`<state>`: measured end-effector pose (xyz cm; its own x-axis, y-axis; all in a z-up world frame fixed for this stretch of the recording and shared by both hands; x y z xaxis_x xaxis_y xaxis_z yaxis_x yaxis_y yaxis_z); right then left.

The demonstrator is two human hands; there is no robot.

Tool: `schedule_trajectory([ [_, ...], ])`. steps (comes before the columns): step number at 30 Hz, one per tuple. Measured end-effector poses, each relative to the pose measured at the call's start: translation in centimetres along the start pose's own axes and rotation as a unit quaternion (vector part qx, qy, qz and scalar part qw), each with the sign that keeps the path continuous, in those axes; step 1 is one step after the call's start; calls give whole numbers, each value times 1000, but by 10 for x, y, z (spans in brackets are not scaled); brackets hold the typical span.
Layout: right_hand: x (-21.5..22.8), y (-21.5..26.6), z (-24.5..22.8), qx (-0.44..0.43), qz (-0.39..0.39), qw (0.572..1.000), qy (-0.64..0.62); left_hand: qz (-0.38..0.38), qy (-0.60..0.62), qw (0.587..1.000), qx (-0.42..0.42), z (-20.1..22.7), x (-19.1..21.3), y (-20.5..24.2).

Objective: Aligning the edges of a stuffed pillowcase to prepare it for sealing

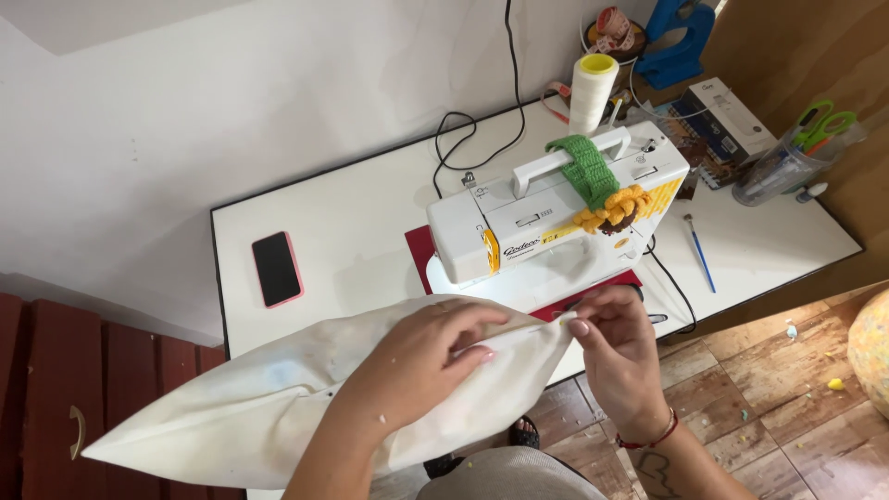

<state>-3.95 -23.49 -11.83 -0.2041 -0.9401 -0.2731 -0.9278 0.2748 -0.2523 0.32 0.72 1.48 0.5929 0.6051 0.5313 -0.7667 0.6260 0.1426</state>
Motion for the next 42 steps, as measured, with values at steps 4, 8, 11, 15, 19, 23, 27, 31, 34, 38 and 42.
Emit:
schedule_trajectory([
  [4,-4,-4,-2,-2,23,1000,15,46,7,998,-33,-16,-7,1],
  [8,-4,-18,-5,30,36,999,-28,43,-90,994,-38,-17,-5,6],
  [11,7,-26,0,45,49,998,-5,73,-158,984,-38,-28,3,17],
  [15,24,-29,8,74,119,990,-20,129,-187,971,-81,-40,16,50],
  [19,35,-51,7,124,189,974,15,165,-257,948,-88,-64,24,87],
  [23,38,-74,18,-9,268,954,131,228,-303,922,-79,-79,32,112],
  [27,46,-82,40,-35,216,963,159,274,-325,904,-52,-73,40,128],
  [31,62,-88,61,-45,242,961,123,257,-331,908,-12,-70,45,132],
  [34,65,-91,62,-44,237,962,128,253,-346,902,-46,-72,46,131],
  [38,72,-94,70,-49,260,960,88,234,-356,903,-57,-72,44,128],
  [42,84,-94,78,-10,261,962,80,212,-379,900,-46,-74,43,121],
])
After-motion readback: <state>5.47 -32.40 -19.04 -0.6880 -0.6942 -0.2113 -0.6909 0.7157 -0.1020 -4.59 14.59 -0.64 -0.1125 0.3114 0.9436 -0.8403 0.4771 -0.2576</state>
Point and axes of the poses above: each hand's wrist, its own y-axis away from the middle knuckle, its own x-axis out of the back of the hand, z = x × y, the point moved 2 cm from there along -y, towards the middle knuckle, and after that the axes turned 13 degrees about y, right-handed, at the moved point
